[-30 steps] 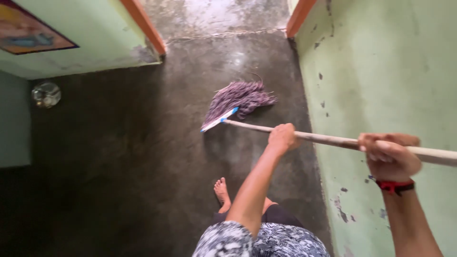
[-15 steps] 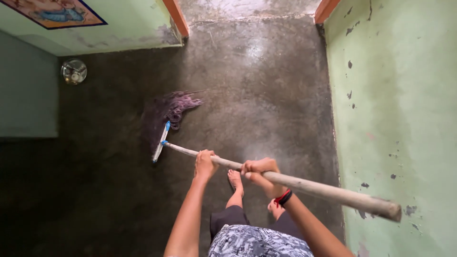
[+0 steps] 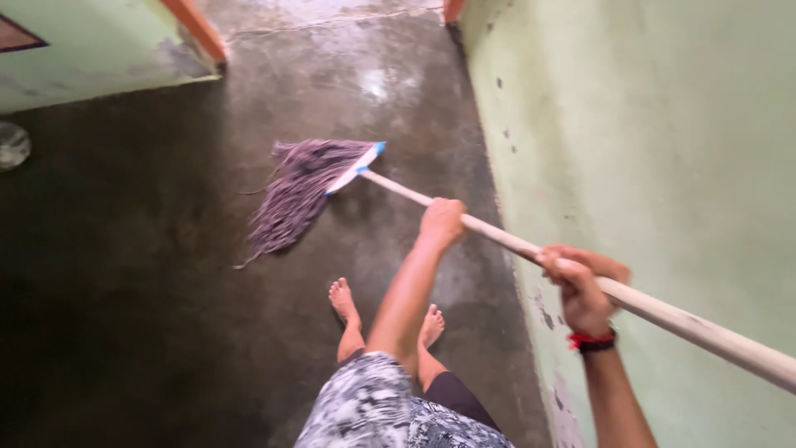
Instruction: The person mops a concrete floor in a narrow indoor corridor using a string mop. They move the mop back and forth across the floor, covering the area systematically from one end to the other.
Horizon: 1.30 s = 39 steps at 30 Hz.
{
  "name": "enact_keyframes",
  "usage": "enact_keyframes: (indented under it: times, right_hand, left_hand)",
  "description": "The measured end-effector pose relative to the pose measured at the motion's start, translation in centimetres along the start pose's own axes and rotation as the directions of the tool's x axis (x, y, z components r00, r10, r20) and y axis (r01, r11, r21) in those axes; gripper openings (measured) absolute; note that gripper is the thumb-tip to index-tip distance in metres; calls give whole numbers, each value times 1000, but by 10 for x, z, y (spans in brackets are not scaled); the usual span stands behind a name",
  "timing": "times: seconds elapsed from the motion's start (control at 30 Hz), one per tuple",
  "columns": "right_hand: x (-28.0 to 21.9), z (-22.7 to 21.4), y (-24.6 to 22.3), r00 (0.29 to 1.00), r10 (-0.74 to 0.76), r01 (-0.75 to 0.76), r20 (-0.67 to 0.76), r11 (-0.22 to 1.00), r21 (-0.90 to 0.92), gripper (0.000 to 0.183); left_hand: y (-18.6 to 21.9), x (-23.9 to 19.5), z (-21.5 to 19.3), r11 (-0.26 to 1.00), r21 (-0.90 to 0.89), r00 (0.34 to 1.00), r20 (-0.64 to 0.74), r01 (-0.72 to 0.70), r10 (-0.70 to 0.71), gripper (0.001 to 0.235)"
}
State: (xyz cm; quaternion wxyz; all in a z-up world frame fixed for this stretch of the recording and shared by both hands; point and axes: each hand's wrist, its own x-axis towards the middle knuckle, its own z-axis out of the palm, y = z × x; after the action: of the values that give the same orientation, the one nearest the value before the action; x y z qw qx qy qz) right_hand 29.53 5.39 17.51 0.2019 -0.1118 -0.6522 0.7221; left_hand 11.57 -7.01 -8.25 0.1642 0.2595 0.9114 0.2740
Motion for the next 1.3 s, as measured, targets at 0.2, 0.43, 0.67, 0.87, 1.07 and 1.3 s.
enact_keyframes:
  times: [0.2,0.43,0.67,0.87,1.07,1.3]
  right_hand:
    - [-61,-110,-60,975,-223,223,17,969,-106,35]
    - [-101,-138,-74,983,-175,179,54,979,-97,37]
    - [-91,-68,-38,983,-98,65,156,977,202,42]
    - [-99,44,6,962,10,-84,273,961,263,37]
    - [-162,196,47,856,202,-183,476,979,-87,27]
    - [-220,244,106,694,3,-217,720,954,206,30]
  left_hand:
    - [175,-16,65,958,-258,980,117,-128,162,12]
    - [200,-60,79,964,-218,934,289,-149,210,20]
    - [94,-119,-5,992,-119,987,159,31,-11,25]
    - [-36,-209,-71,977,-55,979,28,204,-203,22]
    - [-208,-347,-75,968,18,946,-218,248,-239,10]
    - [-283,-438,-60,930,-29,885,-299,366,-358,11]
